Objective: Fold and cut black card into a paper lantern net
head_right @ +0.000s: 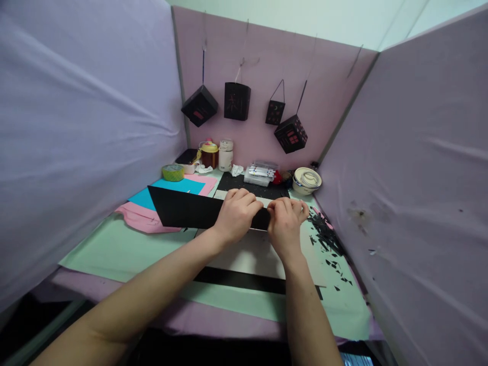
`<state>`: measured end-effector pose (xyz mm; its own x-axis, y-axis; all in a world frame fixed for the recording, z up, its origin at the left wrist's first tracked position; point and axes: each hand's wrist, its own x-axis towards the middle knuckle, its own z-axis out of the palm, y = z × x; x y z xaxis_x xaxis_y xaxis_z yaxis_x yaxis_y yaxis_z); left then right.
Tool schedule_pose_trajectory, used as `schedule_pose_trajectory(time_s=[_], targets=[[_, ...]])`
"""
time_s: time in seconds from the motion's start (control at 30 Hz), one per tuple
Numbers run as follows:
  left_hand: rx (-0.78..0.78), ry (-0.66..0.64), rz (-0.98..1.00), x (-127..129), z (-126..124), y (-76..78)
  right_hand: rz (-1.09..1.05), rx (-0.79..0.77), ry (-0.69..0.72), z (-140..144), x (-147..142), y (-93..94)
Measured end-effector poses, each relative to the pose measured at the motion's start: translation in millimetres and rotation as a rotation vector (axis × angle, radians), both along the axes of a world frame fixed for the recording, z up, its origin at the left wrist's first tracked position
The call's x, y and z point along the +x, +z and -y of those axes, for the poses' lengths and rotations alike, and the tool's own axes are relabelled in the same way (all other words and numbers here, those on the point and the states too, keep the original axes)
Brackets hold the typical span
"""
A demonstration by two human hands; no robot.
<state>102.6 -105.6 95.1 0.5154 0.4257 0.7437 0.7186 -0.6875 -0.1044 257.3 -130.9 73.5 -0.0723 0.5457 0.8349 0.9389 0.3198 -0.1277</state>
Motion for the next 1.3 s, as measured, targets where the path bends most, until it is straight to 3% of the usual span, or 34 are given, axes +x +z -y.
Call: schedule_pose_trajectory(time_s=[0.37,0.67,1.3], targets=[[0.012,-0.012,0.113,-4,5,-3.0,0.033,-0.023,0.003,9,-10,7.5],[0.003,-0.015,0.040,-22,8,13.3,0.045,-0.033,0.012,14,-12,18.0],[0.070,-0.002,-0.066,-53,26,28.3,0.124,-0.069,0.058,39,1,36.8]])
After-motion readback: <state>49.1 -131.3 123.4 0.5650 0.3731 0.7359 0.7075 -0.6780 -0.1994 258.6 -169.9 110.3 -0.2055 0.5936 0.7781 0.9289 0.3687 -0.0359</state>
